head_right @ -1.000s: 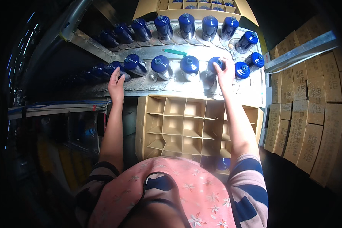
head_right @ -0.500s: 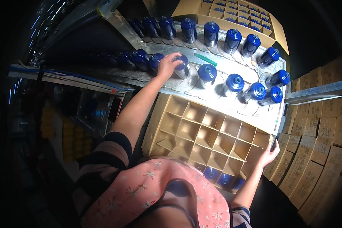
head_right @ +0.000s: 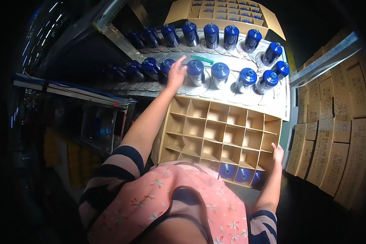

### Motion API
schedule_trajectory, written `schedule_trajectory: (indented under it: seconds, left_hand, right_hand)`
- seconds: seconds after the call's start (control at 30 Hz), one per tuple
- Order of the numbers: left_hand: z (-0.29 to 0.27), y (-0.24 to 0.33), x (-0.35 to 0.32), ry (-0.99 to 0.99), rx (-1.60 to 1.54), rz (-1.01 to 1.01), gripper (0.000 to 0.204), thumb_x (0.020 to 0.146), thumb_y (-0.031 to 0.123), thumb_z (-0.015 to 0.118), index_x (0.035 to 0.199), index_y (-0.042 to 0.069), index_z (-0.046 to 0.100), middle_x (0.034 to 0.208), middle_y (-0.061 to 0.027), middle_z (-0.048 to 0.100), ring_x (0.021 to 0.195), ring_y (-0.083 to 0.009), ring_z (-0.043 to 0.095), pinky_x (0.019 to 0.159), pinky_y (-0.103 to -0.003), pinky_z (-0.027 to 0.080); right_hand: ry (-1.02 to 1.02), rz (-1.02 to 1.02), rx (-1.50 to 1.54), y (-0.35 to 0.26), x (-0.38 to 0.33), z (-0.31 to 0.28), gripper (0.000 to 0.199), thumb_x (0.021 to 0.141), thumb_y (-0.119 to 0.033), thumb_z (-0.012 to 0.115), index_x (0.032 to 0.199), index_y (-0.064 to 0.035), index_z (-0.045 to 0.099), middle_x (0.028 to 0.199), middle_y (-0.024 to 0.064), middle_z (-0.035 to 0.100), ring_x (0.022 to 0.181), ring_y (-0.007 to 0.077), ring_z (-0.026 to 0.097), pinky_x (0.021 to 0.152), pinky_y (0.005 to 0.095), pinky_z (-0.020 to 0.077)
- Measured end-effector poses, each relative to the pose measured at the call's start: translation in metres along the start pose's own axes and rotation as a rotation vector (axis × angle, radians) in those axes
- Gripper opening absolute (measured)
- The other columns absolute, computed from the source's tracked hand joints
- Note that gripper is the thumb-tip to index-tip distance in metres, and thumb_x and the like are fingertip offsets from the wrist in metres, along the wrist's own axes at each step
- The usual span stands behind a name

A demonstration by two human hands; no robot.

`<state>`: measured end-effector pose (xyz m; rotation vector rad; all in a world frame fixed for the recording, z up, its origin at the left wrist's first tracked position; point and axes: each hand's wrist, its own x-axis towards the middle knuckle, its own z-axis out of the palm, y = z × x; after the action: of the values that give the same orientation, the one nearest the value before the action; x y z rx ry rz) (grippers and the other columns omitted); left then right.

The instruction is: The person places blue cylindrical cans from a conveyor belt into a cardboard box with internal dividers. They continue filling the box until it is full, then move the completed box aside and retrieve a new empty box to repeat the process.

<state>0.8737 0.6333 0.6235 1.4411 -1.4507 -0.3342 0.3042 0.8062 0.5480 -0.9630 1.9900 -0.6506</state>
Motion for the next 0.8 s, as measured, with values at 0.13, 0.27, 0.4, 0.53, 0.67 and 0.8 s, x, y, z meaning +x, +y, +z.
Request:
schedule_trajectory:
  seconds: [0.13,0.27,0.4,0.53,0.67,0.8]
  left_hand:
    - [-0.045,-0.030,-0.071,0.109,-0.122,-0.203,0.044,0.086,0.004,0.059,0.129,0.011,0.056,0.124,-0.0143,0.061,0.115,-0.0264,0.057,0.099,-0.035,0.044]
    - [-0.111,-0.061,-0.163,0.114,-0.030,-0.500,0.041,0.089,0.016,0.063,0.128,0.004,0.057,0.129,-0.0214,0.058,0.119,-0.0292,0.056,0.101,-0.035,0.042]
    - [-0.123,-0.060,-0.240,-0.065,-0.115,-0.623,0.064,0.086,0.028,0.070,0.138,-0.001,0.045,0.136,-0.0239,0.050,0.127,-0.0304,0.049,0.107,-0.037,0.037]
    - [-0.104,-0.035,-0.287,-0.286,-0.077,-0.651,0.054,0.090,0.022,0.066,0.135,0.000,0.047,0.125,-0.0166,0.059,0.112,-0.0240,0.057,0.098,-0.033,0.042]
    - [-0.105,-0.026,-0.278,-0.357,-0.128,-0.638,0.034,0.094,0.016,0.059,0.123,-0.001,0.055,0.112,-0.0099,0.064,0.098,-0.0181,0.058,0.090,-0.031,0.045]
    - [-0.109,-0.026,-0.275,-0.399,-0.184,-0.699,0.032,0.093,0.013,0.058,0.122,-0.001,0.055,0.111,-0.0098,0.064,0.097,-0.0168,0.058,0.088,-0.029,0.045]
  right_hand:
    - [-0.019,0.032,-0.023,0.012,0.014,0.001,0.038,0.087,-0.025,0.068,0.114,0.0012,0.066,0.110,0.0124,0.069,0.102,0.0208,0.063,0.093,0.0319,0.0445]
    - [0.052,0.046,-0.095,0.016,0.019,0.006,0.032,0.085,-0.024,0.069,0.108,-0.0016,0.070,0.103,0.0135,0.071,0.095,0.0215,0.065,0.088,0.0331,0.0466]
    - [-0.001,-0.026,-0.193,0.016,0.023,0.004,0.041,0.086,-0.031,0.067,0.111,0.0002,0.067,0.104,0.0185,0.070,0.096,0.0275,0.065,0.087,0.0362,0.0475]
    - [0.004,-0.046,-0.336,0.014,0.018,0.005,0.053,0.088,-0.044,0.060,0.122,-0.0038,0.062,0.120,0.0206,0.064,0.115,0.0338,0.058,0.099,0.0387,0.0425]
    - [-0.030,-0.015,-0.323,0.008,0.010,0.006,0.059,0.090,-0.049,0.055,0.127,-0.0040,0.059,0.125,0.0209,0.060,0.119,0.0349,0.055,0.102,0.0394,0.0399]
    - [-0.025,-0.056,-0.310,0.006,0.007,0.007,0.061,0.091,-0.050,0.051,0.128,-0.0019,0.057,0.126,0.0214,0.059,0.120,0.0350,0.053,0.103,0.0393,0.0387]
